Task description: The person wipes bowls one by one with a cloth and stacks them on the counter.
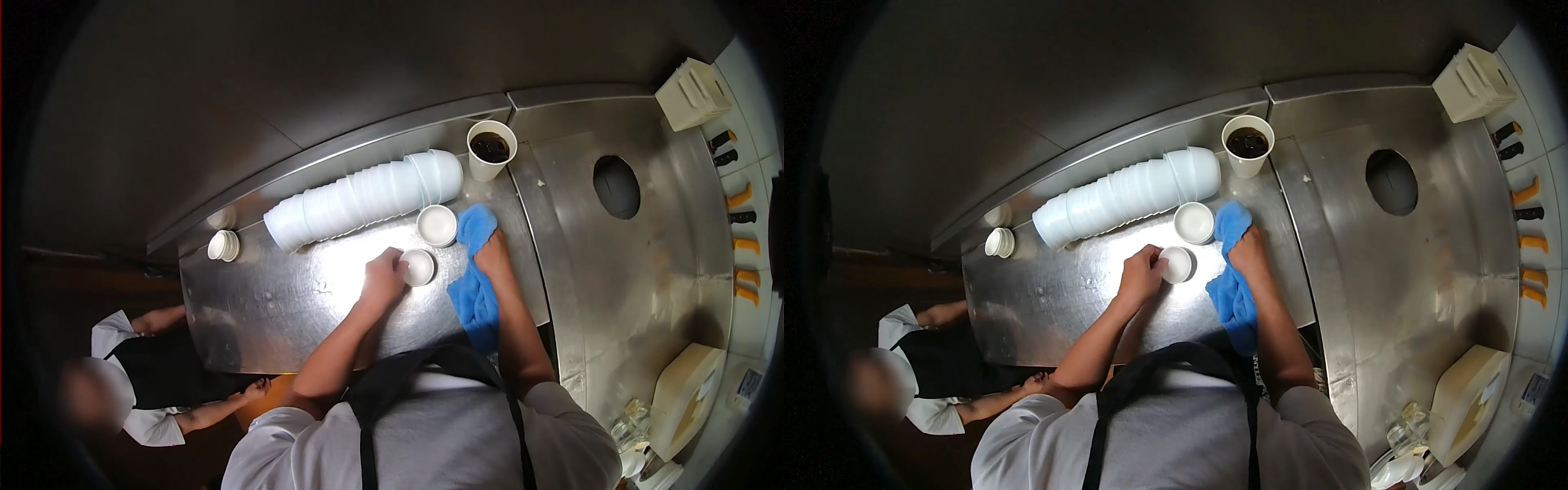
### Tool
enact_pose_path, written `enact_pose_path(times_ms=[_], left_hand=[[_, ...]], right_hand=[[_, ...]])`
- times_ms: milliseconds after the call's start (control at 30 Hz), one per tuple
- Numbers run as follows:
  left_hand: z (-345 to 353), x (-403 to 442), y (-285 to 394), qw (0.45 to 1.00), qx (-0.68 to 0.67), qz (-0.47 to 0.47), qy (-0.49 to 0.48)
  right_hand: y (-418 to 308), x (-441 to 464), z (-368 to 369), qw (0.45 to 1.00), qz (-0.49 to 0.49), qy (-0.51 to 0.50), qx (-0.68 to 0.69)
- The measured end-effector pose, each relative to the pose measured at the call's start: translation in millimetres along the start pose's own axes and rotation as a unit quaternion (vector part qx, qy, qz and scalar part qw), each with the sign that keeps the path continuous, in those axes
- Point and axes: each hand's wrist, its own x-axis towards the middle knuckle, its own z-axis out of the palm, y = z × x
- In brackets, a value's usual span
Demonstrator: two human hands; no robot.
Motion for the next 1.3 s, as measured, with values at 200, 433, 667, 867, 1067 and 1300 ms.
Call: enact_pose_path(times_ms=[200,433,667,867,1067,1300], left_hand=[[-16,-1,20,0.992,-0.109,-0.022,0.065],[6,25,50,0.973,-0.215,-0.046,0.067],[41,18,23,0.935,-0.338,0.036,0.097],[45,-15,2,0.927,-0.317,0.118,0.161],[14,-32,-13,0.846,-0.519,0.106,0.069],[-26,-44,-26,0.829,-0.545,0.119,0.051]], right_hand=[[-2,4,4,0.992,0.092,-0.015,0.085],[-9,10,13,0.991,0.081,-0.004,0.109],[-32,7,8,0.976,0.182,-0.086,-0.079],[-44,-14,38,0.971,0.178,-0.040,0.154],[-103,-36,64,0.913,0.248,-0.137,0.295],[-103,-44,103,0.972,0.078,-0.097,0.201]])
